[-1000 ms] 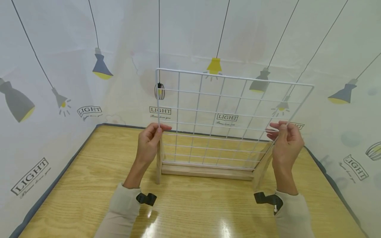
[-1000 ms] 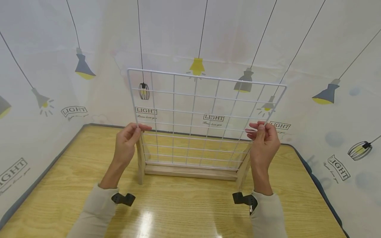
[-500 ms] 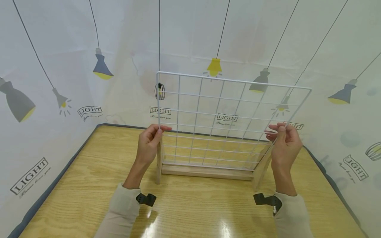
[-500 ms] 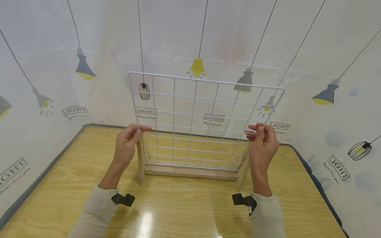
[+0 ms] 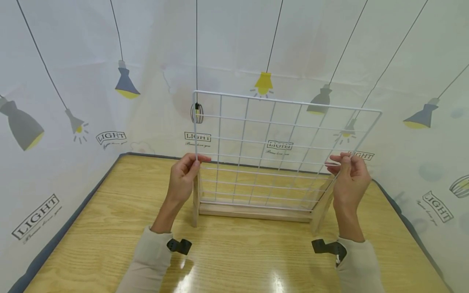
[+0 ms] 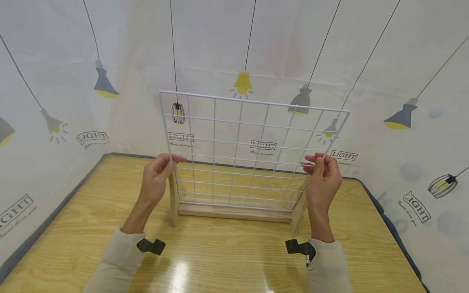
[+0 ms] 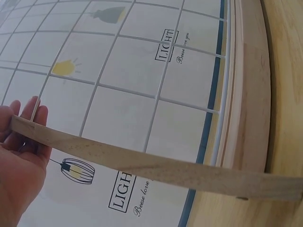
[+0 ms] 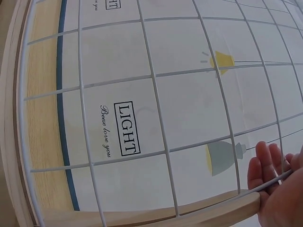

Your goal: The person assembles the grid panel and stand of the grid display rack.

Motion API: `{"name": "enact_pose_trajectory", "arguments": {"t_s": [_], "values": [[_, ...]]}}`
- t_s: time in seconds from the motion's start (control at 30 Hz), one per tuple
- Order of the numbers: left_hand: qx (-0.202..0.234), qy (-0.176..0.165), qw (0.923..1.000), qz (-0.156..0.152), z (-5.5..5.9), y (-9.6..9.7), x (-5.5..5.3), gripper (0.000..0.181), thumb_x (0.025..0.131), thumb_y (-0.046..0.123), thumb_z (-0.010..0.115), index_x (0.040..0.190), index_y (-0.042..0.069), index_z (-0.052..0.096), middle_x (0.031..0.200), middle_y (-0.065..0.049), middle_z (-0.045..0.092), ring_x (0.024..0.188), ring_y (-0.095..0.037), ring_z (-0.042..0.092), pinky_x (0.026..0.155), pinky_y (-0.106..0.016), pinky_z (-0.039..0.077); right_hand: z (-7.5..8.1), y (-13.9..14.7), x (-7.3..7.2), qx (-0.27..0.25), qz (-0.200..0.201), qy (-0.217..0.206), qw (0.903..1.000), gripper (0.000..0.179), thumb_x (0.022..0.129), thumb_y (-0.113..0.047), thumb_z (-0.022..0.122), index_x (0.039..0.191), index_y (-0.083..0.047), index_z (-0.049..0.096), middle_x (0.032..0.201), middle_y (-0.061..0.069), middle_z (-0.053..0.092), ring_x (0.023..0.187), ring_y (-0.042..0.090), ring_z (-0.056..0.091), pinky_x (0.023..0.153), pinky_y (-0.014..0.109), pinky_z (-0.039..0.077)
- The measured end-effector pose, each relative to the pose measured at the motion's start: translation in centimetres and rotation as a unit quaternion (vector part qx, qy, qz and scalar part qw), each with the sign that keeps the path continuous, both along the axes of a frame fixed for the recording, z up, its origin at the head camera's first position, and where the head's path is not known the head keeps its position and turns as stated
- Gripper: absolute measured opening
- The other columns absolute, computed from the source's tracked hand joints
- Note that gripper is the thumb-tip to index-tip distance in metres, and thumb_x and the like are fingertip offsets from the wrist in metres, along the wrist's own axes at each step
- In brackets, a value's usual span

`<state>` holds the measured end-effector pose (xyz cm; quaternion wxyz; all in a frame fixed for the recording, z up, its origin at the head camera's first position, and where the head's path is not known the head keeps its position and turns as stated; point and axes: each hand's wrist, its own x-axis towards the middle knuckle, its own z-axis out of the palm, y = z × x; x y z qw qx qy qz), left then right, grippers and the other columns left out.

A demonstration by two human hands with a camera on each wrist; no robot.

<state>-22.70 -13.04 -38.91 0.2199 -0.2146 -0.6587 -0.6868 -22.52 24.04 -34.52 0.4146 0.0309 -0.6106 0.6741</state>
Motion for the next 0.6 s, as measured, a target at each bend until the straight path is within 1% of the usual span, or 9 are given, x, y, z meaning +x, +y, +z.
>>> {"name": "enact_pose_trajectory", "arguments": {"t_s": [0.2,0.3,0.47,0.53,0.6], "values": [[0.0,-0.003,1.0,-0.006,-0.07,-0.09,0.04,0.02,0.103,-0.002,0.044,0.107,-0.014,0.06,0.11,-0.031,0.064,0.089,-0.008,0.055,0.08,-0.022,0.042,-0.08,0.05,-0.13,-0.008,0.006,0.003,0.9999,0.015,0.1,-0.009,0.056,0.094,0.002,0.064,0.08,0.003,0.074,0.062,0.011,0.069,0.066,0.02,0.058],[0.0,-0.005,0.9999,-0.009,-0.11,-0.11,0.01,0.02,0.103,-0.002,0.044,0.108,-0.013,0.059,0.111,-0.031,0.064,0.089,-0.009,0.054,0.08,-0.022,0.042,-0.14,0.08,-0.14,-0.005,0.005,0.003,1.0,0.015,0.1,-0.008,0.056,0.094,0.002,0.065,0.081,0.002,0.074,0.063,0.012,0.069,0.066,0.02,0.058],[0.004,-0.005,0.9998,-0.018,-0.07,-0.16,0.04,0.019,0.102,-0.004,0.043,0.11,-0.014,0.057,0.111,-0.032,0.063,0.106,-0.01,0.061,0.093,-0.02,0.046,-0.23,0.1,-0.05,0.004,0.001,0.001,1.0,0.015,0.101,-0.008,0.056,0.095,0.003,0.064,0.082,0.002,0.074,0.065,0.011,0.07,0.068,0.02,0.058],[0.005,-0.004,0.9998,-0.021,-0.08,-0.18,0.0,0.019,0.102,-0.004,0.042,0.111,-0.015,0.055,0.111,-0.033,0.062,0.109,-0.011,0.061,0.096,-0.021,0.046,-0.26,0.07,0.03,0.012,-0.003,-0.004,0.9999,0.015,0.101,-0.009,0.055,0.095,0.001,0.064,0.082,0.001,0.074,0.067,0.011,0.07,0.069,0.02,0.058],[0.006,-0.004,0.9997,-0.024,-0.11,-0.2,-0.04,0.019,0.102,-0.004,0.042,0.111,-0.015,0.055,0.111,-0.033,0.062,0.109,-0.011,0.062,0.097,-0.021,0.046,-0.29,0.06,0.06,0.014,-0.003,-0.005,0.9999,0.015,0.101,-0.01,0.055,0.095,0.001,0.064,0.083,0.001,0.074,0.067,0.011,0.07,0.069,0.02,0.057]]}}
